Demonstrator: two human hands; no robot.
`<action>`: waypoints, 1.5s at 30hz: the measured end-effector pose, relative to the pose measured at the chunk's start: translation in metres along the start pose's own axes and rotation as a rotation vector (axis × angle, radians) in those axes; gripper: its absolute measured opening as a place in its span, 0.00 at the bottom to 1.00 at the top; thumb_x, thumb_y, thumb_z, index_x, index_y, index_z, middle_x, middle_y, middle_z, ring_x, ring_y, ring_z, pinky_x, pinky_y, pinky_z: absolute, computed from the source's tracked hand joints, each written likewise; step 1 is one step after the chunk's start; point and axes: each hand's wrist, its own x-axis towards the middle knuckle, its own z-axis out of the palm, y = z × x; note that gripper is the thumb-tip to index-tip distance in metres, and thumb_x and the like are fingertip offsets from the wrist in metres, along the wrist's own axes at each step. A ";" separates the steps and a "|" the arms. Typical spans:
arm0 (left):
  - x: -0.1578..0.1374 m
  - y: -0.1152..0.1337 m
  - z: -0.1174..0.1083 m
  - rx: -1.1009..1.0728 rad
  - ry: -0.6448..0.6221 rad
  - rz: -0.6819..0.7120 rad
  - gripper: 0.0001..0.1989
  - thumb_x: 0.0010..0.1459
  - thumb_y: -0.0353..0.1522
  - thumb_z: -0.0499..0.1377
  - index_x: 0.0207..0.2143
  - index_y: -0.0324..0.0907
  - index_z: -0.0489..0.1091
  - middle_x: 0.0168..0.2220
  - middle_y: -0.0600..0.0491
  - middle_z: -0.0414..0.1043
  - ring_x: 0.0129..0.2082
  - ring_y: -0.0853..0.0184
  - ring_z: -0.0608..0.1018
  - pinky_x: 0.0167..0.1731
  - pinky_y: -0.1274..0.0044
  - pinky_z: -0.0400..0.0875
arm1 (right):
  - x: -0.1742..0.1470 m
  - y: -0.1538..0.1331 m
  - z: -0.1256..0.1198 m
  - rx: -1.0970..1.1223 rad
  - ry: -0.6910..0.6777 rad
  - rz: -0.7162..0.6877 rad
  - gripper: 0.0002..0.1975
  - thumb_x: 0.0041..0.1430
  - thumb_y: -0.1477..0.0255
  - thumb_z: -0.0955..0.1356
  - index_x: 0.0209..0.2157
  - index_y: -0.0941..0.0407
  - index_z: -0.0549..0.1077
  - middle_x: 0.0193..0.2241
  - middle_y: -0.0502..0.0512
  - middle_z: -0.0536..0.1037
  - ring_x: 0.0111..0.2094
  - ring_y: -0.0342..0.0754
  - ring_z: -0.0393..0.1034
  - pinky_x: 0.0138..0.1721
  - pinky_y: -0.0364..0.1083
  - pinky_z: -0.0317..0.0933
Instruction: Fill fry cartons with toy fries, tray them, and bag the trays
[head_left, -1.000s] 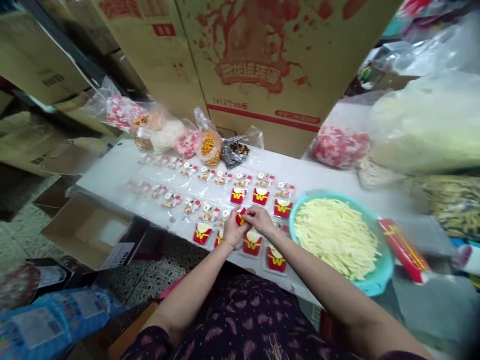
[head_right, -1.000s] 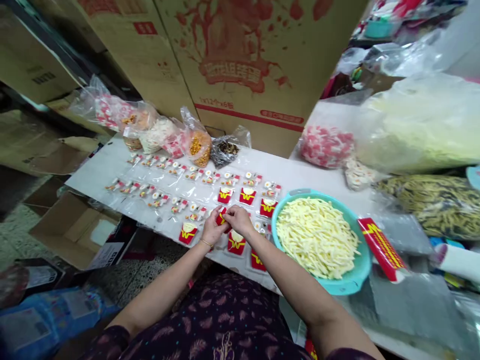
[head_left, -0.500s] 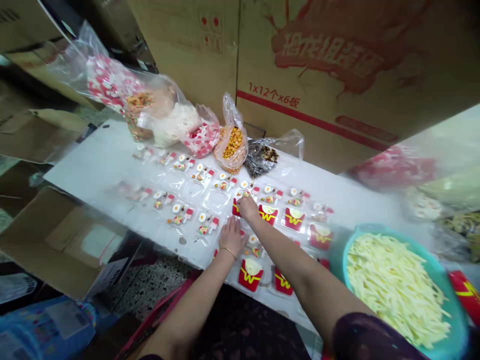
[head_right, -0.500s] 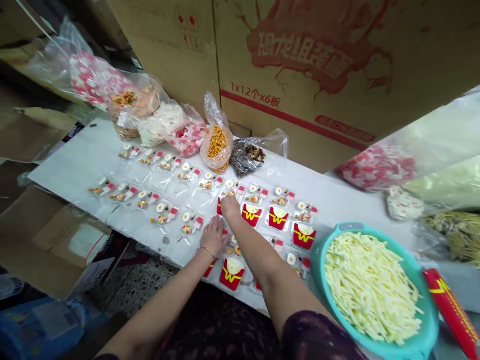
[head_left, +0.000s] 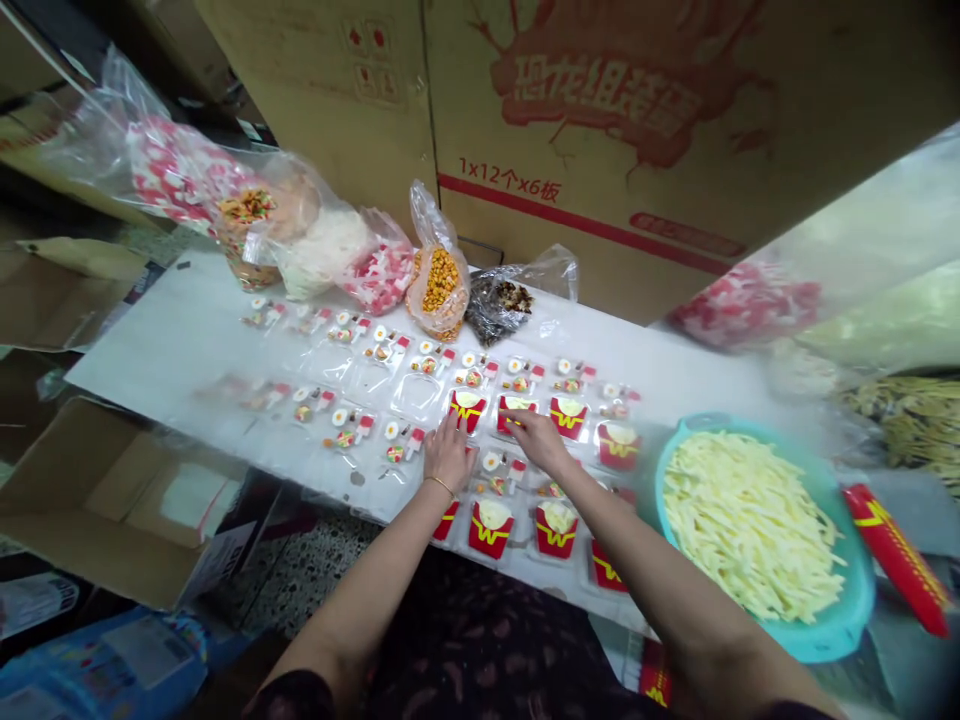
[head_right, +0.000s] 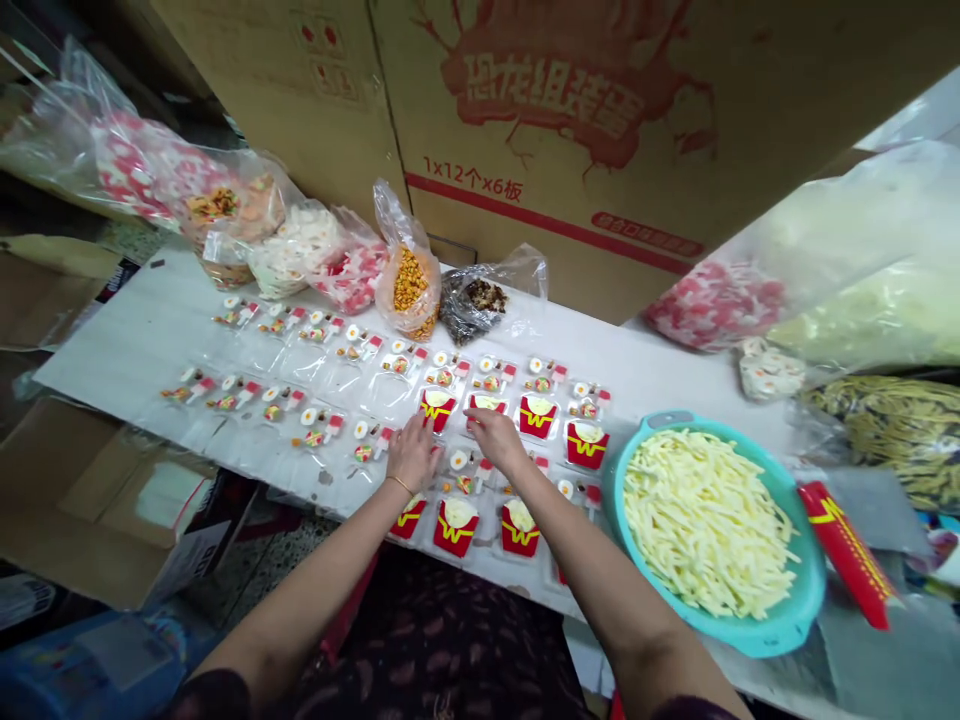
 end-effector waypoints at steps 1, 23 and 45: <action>0.005 0.002 0.000 -0.001 0.012 0.012 0.26 0.55 0.37 0.49 0.56 0.38 0.54 0.60 0.42 0.47 0.59 0.56 0.53 0.52 0.60 0.51 | -0.019 0.005 -0.011 0.039 0.029 0.018 0.13 0.55 0.73 0.61 0.40 0.53 0.73 0.40 0.54 0.76 0.42 0.49 0.70 0.44 0.49 0.62; 0.001 0.304 0.016 -0.151 0.096 0.685 0.19 0.52 0.38 0.53 0.46 0.43 0.66 0.50 0.47 0.64 0.49 0.55 0.66 0.47 0.62 0.59 | -0.329 0.265 -0.236 0.217 1.055 0.997 0.10 0.40 0.65 0.67 0.16 0.59 0.71 0.14 0.54 0.72 0.21 0.47 0.66 0.24 0.44 0.59; -0.008 0.510 0.042 0.071 -0.245 1.132 0.55 0.31 0.44 0.67 0.60 0.41 0.43 0.61 0.40 0.42 0.60 0.47 0.45 0.55 0.55 0.38 | -0.396 0.225 -0.231 0.241 1.046 0.708 0.11 0.46 0.67 0.64 0.18 0.56 0.73 0.23 0.52 0.75 0.26 0.44 0.66 0.28 0.42 0.58</action>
